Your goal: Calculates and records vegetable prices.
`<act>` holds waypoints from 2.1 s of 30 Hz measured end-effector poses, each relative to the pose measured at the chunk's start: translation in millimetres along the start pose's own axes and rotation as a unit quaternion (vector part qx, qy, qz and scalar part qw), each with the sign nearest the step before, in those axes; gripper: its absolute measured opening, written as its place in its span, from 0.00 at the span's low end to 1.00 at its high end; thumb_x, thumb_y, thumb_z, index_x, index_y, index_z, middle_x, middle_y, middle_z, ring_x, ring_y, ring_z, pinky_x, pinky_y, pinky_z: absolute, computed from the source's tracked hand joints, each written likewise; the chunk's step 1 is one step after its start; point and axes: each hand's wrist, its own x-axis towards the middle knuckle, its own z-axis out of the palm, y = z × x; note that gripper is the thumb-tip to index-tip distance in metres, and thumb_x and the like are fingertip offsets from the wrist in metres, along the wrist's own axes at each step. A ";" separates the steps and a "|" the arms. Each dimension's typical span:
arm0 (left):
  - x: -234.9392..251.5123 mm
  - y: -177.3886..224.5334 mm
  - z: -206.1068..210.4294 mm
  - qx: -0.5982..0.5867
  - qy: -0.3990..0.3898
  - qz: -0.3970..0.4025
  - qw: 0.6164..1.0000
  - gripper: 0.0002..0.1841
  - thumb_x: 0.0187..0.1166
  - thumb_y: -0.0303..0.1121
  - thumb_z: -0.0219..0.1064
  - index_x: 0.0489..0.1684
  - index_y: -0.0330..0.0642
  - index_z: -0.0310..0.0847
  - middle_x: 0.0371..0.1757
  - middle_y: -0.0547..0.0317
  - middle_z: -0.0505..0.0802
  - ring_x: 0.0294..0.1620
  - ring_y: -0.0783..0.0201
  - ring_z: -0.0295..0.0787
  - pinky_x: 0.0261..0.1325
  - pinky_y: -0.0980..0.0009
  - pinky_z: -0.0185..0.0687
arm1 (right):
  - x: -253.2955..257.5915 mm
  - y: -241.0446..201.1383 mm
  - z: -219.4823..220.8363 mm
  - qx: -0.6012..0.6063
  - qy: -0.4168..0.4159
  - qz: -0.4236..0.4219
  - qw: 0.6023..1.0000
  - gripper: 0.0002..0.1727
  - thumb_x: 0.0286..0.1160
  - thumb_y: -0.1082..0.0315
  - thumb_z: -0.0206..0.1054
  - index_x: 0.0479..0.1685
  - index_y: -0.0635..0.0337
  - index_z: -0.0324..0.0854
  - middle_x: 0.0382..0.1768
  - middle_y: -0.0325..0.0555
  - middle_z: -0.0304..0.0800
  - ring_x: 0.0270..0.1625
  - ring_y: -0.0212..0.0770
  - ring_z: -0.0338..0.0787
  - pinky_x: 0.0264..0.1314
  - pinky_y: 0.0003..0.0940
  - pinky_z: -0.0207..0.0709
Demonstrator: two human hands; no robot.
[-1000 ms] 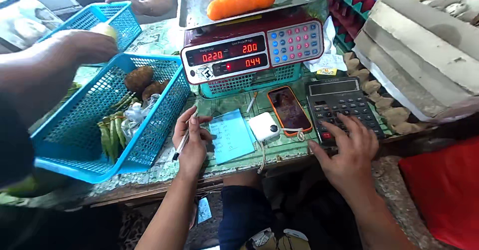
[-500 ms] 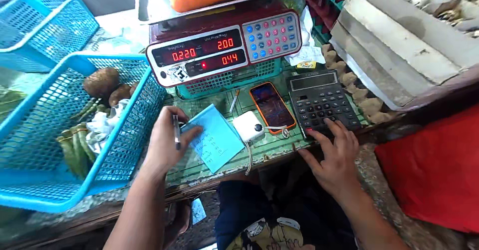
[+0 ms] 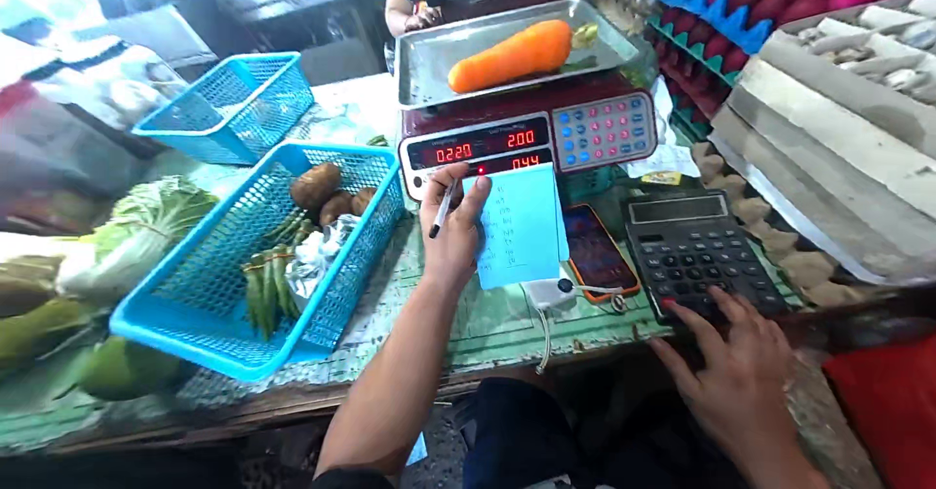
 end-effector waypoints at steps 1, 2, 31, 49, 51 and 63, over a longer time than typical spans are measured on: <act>-1.4 -3.4 -4.1 -0.010 0.005 -0.019 1.000 0.13 0.86 0.32 0.65 0.65 0.44 0.77 0.44 0.58 0.92 0.39 0.65 0.94 0.42 0.64 0.94 | -0.1 0.7 -0.6 -0.001 0.002 0.001 1.000 0.35 0.77 0.31 0.56 0.70 0.47 0.84 0.80 0.69 0.73 0.82 0.76 0.69 0.81 0.78 0.54; -1.2 -6.9 -7.8 -0.020 0.008 -0.024 0.999 0.11 0.89 0.35 0.62 0.62 0.46 0.79 0.43 0.59 0.92 0.39 0.66 0.93 0.43 0.66 0.94 | 0.2 1.7 -1.4 -0.004 0.001 0.002 1.000 0.36 0.78 0.31 0.55 0.70 0.48 0.84 0.80 0.70 0.73 0.82 0.77 0.69 0.81 0.78 0.54; 6.5 -23.8 -18.0 0.078 0.000 0.133 0.988 0.05 0.88 0.30 0.61 0.52 0.44 0.80 0.41 0.69 0.90 0.41 0.73 0.89 0.47 0.74 0.88 | 23.2 19.9 -25.8 -0.045 -0.010 0.060 0.997 0.41 0.83 0.31 0.48 0.75 0.56 0.78 0.71 0.56 0.86 0.80 0.67 0.75 0.85 0.76 0.48; 6.1 -20.6 -17.4 0.065 0.020 0.141 0.988 0.05 0.88 0.29 0.60 0.51 0.42 0.80 0.42 0.67 0.90 0.42 0.71 0.89 0.49 0.72 0.89 | -2.7 31.0 -15.4 -0.065 -0.027 0.095 0.993 0.44 0.78 0.29 0.54 0.82 0.56 0.73 0.78 0.55 0.80 0.84 0.68 0.71 0.85 0.75 0.49; 6.1 -21.9 -17.4 0.063 0.017 0.139 0.988 0.05 0.88 0.28 0.60 0.52 0.42 0.80 0.42 0.67 0.90 0.44 0.71 0.89 0.50 0.72 0.88 | -3.3 30.7 -15.2 -0.062 -0.026 0.094 0.993 0.45 0.78 0.30 0.55 0.82 0.57 0.73 0.78 0.56 0.80 0.84 0.68 0.71 0.85 0.75 0.50; -1.9 -18.1 -9.9 -0.003 0.007 0.056 0.998 0.07 0.89 0.30 0.61 0.55 0.38 0.81 0.40 0.57 0.91 0.39 0.65 0.92 0.45 0.66 0.93 | 55.5 -104.5 -13.2 0.296 -0.037 0.025 0.954 0.39 0.77 0.49 0.71 0.82 0.64 0.67 0.69 0.59 0.81 0.48 0.38 0.90 0.46 0.35 0.88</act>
